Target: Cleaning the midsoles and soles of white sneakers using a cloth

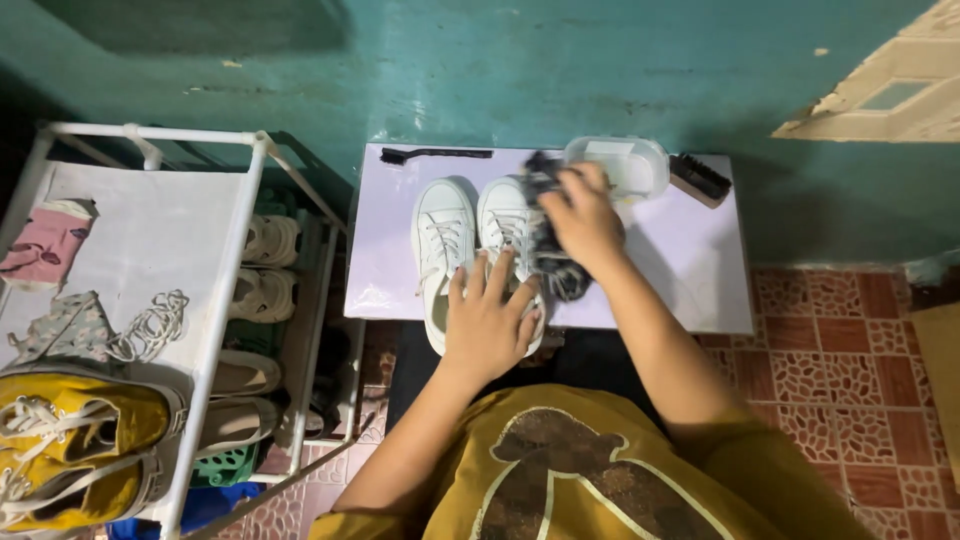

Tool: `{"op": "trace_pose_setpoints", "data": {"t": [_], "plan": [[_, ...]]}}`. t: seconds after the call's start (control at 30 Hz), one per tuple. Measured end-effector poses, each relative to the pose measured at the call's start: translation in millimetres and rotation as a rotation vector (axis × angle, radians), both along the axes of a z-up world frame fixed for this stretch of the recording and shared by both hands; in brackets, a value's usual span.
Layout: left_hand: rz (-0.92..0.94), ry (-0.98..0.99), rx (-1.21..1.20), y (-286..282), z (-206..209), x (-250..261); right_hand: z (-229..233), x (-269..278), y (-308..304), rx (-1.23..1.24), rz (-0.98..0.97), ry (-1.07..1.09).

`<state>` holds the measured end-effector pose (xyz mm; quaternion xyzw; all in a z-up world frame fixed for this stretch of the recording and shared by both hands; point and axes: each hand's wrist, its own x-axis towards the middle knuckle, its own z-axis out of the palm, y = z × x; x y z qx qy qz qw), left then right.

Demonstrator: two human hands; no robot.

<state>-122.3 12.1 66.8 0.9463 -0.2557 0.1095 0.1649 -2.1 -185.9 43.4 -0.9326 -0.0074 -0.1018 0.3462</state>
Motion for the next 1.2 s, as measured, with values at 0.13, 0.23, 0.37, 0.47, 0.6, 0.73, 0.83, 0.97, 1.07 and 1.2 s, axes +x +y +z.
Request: {"op": "trace_pose_setpoints", "data": {"t": [0.13, 0.23, 0.37, 0.47, 0.6, 0.73, 0.83, 0.97, 1.07, 1.2], "plan": [[-0.031, 0.345, 0.162, 6.4, 14.7, 12.1, -61.0, 27.3, 42.3, -0.223, 0.269, -0.05], [-0.006, 0.406, 0.169, 5.7, 6.4, 16.5, -89.7, 42.3, 39.2, -0.216, 0.209, 0.003], [-0.002, 0.405, 0.161, 3.3, 4.0, 16.1, -107.9, 49.0, 36.5, -0.095, 0.065, -0.187], [0.003, 0.4, 0.128, 3.7, 3.8, 12.4, -116.6, 49.3, 29.6, -0.002, 0.03, -0.2], [0.024, 0.345, 0.075, 2.4, 0.2, 9.0, -131.6, 42.7, 16.1, 0.169, 0.0, -0.153], [0.039, 0.276, 0.026, 3.0, -9.1, 6.0, -111.1, 8.5, 7.4, 0.166, -0.043, 0.019], [0.043, 0.014, -0.005, 3.1, -28.3, 3.2, -77.9, -7.8, -10.1, -0.053, -0.056, 0.236], [-0.1, 0.023, -0.031, -6.9, -22.2, -13.0, -3.9, -27.1, 1.8, -0.066, -0.022, 0.125], [-0.117, 0.049, -0.01, -19.3, -40.6, -20.5, -38.2, -32.1, 20.3, 0.002, 0.155, -0.002], [-0.062, -0.035, -0.07, -22.4, -33.7, -20.9, -114.7, -10.8, 18.4, 0.097, 0.172, -0.111]]}}
